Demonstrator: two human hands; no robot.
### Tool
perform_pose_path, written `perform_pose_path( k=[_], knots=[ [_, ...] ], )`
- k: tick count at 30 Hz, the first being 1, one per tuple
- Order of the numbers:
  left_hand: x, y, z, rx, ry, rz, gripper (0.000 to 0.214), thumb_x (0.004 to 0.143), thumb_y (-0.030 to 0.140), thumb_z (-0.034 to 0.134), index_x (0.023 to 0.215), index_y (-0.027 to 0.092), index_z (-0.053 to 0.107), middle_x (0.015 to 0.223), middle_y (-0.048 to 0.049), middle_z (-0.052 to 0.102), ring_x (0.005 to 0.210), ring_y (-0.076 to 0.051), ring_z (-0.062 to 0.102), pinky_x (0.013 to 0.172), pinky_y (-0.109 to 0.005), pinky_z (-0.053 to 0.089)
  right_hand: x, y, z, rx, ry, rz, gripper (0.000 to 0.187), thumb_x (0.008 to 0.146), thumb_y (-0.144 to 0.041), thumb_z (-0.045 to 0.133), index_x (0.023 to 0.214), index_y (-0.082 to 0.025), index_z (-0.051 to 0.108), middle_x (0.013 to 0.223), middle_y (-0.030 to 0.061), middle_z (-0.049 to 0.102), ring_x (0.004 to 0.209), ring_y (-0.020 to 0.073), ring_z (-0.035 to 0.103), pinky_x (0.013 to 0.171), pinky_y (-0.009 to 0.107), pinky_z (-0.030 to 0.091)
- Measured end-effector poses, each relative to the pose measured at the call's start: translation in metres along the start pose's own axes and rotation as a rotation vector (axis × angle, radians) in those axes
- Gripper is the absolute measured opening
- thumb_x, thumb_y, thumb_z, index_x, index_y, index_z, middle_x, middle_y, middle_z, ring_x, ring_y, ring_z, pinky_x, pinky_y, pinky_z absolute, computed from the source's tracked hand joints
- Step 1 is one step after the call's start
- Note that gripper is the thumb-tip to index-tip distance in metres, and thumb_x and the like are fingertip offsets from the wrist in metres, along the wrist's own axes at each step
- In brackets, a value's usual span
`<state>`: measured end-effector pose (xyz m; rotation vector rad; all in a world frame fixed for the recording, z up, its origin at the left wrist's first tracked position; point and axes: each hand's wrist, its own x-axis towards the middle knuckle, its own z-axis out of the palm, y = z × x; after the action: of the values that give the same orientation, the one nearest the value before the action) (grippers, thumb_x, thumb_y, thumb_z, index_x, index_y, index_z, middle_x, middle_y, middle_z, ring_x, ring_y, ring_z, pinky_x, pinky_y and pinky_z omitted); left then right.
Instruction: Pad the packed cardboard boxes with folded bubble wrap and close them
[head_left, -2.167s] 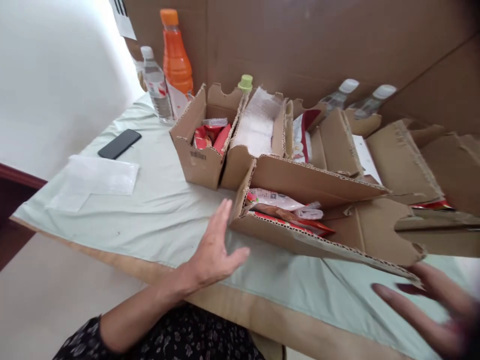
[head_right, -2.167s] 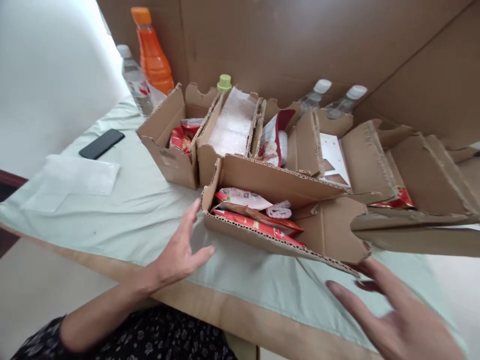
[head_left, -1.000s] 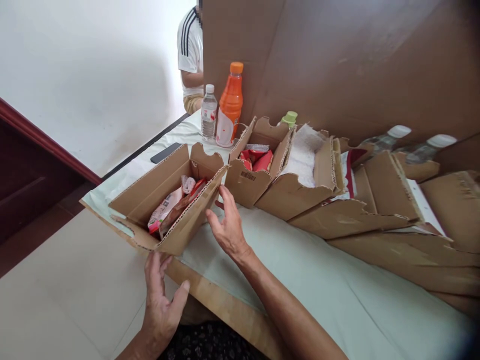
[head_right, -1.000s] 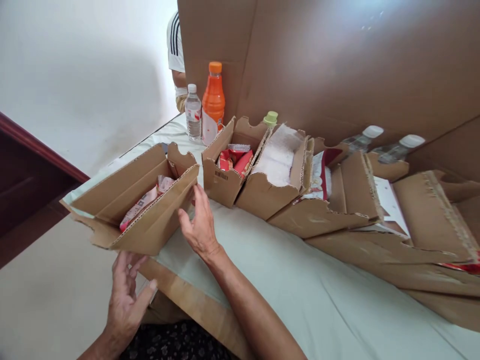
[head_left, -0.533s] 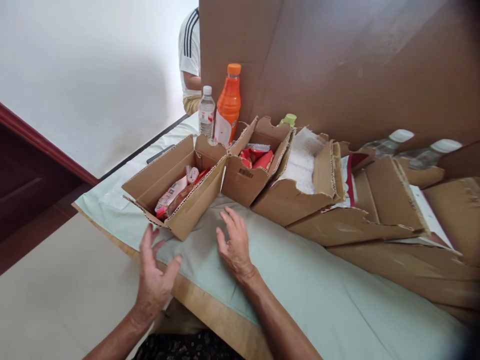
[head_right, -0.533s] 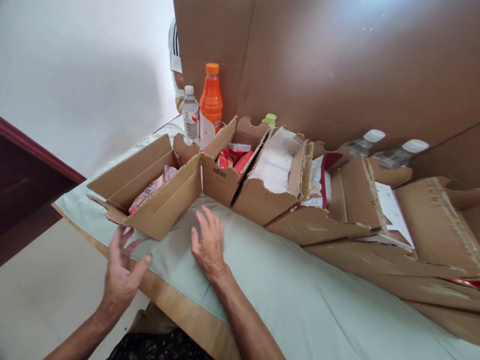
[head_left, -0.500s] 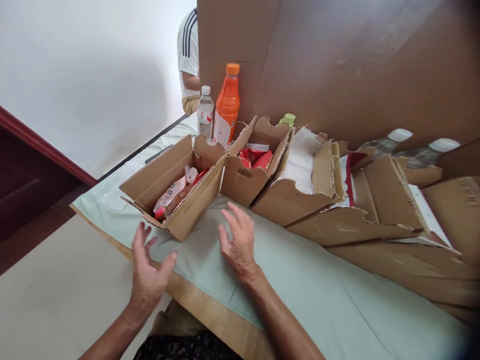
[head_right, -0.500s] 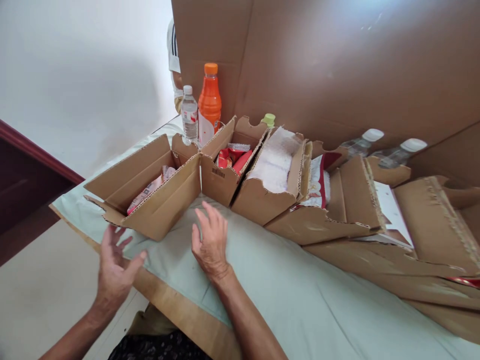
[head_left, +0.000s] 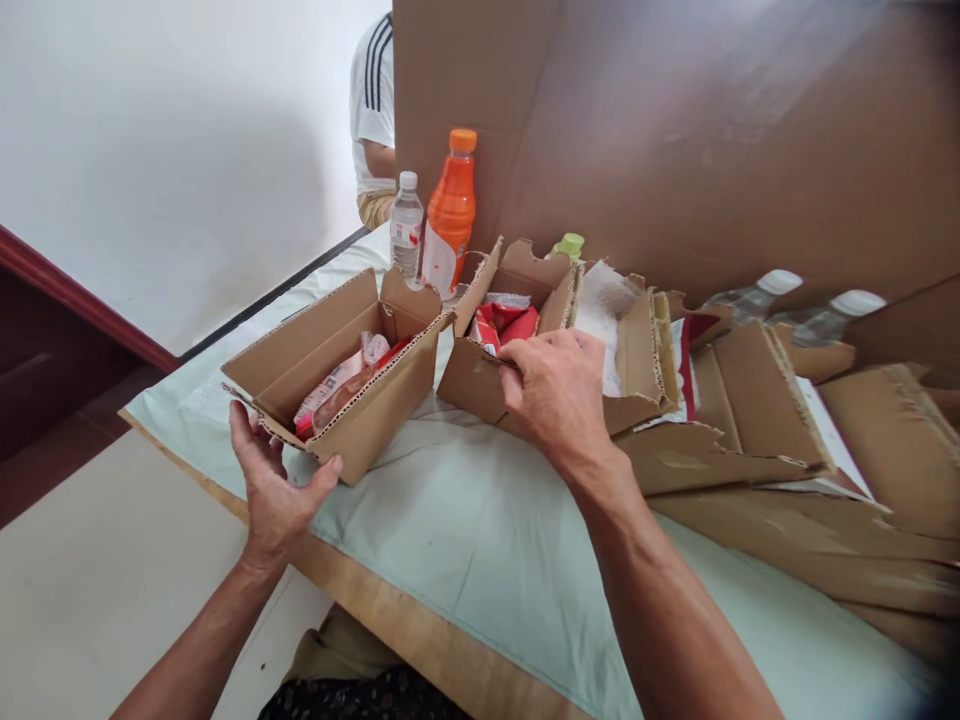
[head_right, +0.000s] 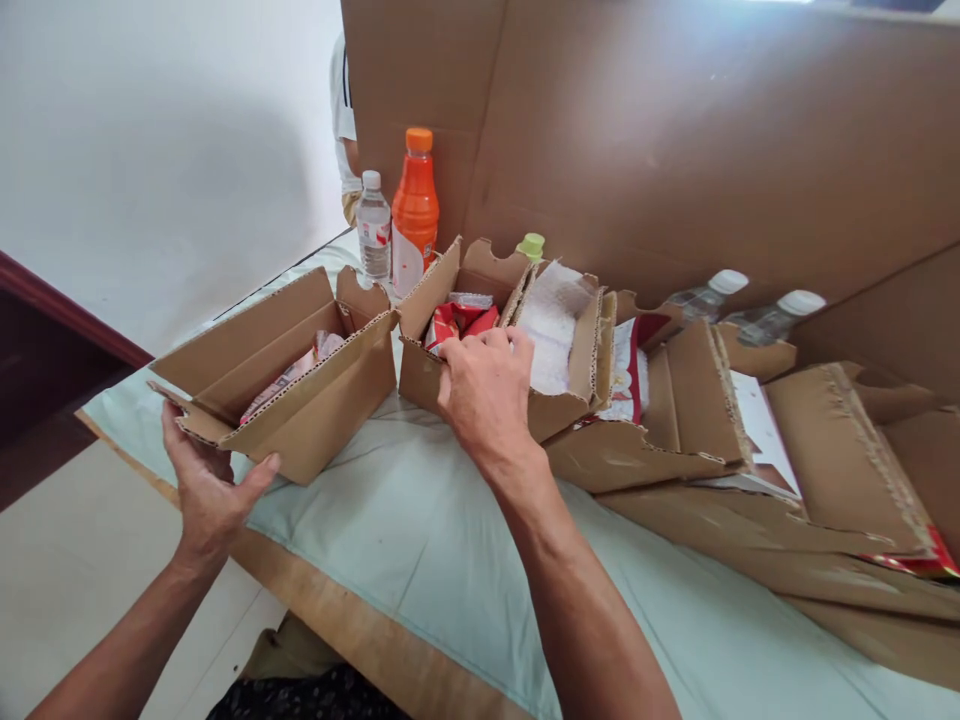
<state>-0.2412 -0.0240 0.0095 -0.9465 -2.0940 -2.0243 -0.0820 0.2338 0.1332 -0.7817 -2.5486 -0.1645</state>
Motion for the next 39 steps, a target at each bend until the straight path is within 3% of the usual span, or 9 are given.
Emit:
perform_pose_path(
  k=[6, 10, 16, 21, 24, 31, 35, 39],
  knots=[
    [0.004, 0.004, 0.001, 0.008, 0.069, -0.076, 0.127, 0.065, 0.041, 0.094, 0.165, 0.031, 0.017, 0.166, -0.0173, 0.031, 0.152, -0.036, 0.038, 0.12, -0.054, 0.042, -0.001, 0.005, -0.002, 0.065, 0.027, 0.025, 0.023, 0.087, -0.021, 0.053, 0.085, -0.018, 0.077, 0.081, 0.0098, 0.073, 0.088, 0.0267, 0.058, 0.096, 0.046, 0.035],
    [0.007, 0.008, 0.014, 0.042, 0.108, -0.084, 0.12, 0.069, 0.037, 0.09, 0.164, 0.032, 0.017, 0.158, -0.0156, 0.04, 0.144, -0.032, 0.047, 0.115, -0.05, 0.047, -0.004, 0.005, 0.003, 0.111, 0.047, 0.01, 0.022, 0.085, -0.019, 0.054, 0.082, -0.019, 0.076, 0.08, 0.0082, 0.073, 0.088, 0.0258, 0.059, 0.104, 0.048, 0.033],
    [0.024, 0.013, 0.058, 0.106, 0.031, 0.014, 0.122, 0.071, 0.031, 0.089, 0.165, 0.028, 0.013, 0.161, -0.0169, 0.036, 0.144, -0.032, 0.047, 0.119, -0.048, 0.044, -0.01, 0.0, 0.003, 0.098, 0.045, -0.04, 0.022, 0.089, -0.02, 0.056, 0.084, -0.02, 0.077, 0.084, 0.0081, 0.074, 0.092, 0.0261, 0.06, 0.108, 0.049, 0.032],
    [0.052, 0.003, 0.107, 0.171, 0.012, 0.031, 0.129, 0.065, 0.03, 0.093, 0.166, 0.024, 0.013, 0.162, -0.0201, 0.032, 0.152, -0.039, 0.035, 0.125, -0.055, 0.034, -0.009, -0.001, 0.004, 0.104, 0.04, -0.068, 0.021, 0.092, -0.017, 0.056, 0.09, -0.021, 0.077, 0.089, 0.0075, 0.075, 0.098, 0.0263, 0.058, 0.11, 0.049, 0.03],
    [0.067, -0.005, 0.125, 0.208, 0.015, 0.041, 0.129, 0.063, 0.031, 0.093, 0.165, 0.02, 0.015, 0.162, -0.0224, 0.032, 0.152, -0.04, 0.033, 0.126, -0.057, 0.03, -0.006, -0.002, 0.006, 0.123, 0.027, -0.078, 0.022, 0.092, -0.017, 0.056, 0.094, -0.021, 0.077, 0.089, 0.0066, 0.075, 0.099, 0.0265, 0.057, 0.11, 0.049, 0.028],
    [0.076, -0.009, 0.136, 0.257, 0.025, 0.068, 0.127, 0.067, 0.037, 0.09, 0.165, 0.018, 0.012, 0.166, -0.0223, 0.028, 0.153, -0.04, 0.03, 0.128, -0.055, 0.024, 0.005, -0.007, 0.01, 0.112, -0.023, -0.134, 0.022, 0.095, -0.017, 0.055, 0.095, -0.019, 0.076, 0.087, 0.0078, 0.073, 0.101, 0.0258, 0.055, 0.112, 0.048, 0.03],
    [0.078, -0.011, 0.142, 0.307, 0.051, 0.073, 0.126, 0.067, 0.035, 0.089, 0.164, 0.015, 0.012, 0.168, -0.0232, 0.025, 0.153, -0.04, 0.029, 0.128, -0.053, 0.023, 0.001, -0.001, 0.016, 0.162, 0.035, -0.23, 0.02, 0.095, -0.014, 0.056, 0.095, -0.018, 0.075, 0.09, 0.0074, 0.072, 0.1, 0.0246, 0.055, 0.118, 0.05, 0.03],
    [0.076, -0.015, 0.133, 0.347, 0.069, 0.092, 0.124, 0.07, 0.039, 0.088, 0.165, 0.019, 0.01, 0.166, -0.0211, 0.031, 0.151, -0.038, 0.033, 0.127, -0.05, 0.027, -0.001, -0.003, 0.025, 0.217, 0.104, -0.376, 0.024, 0.095, -0.007, 0.05, 0.088, -0.016, 0.071, 0.086, 0.0081, 0.066, 0.095, 0.0227, 0.054, 0.12, 0.05, 0.035]
  ],
)
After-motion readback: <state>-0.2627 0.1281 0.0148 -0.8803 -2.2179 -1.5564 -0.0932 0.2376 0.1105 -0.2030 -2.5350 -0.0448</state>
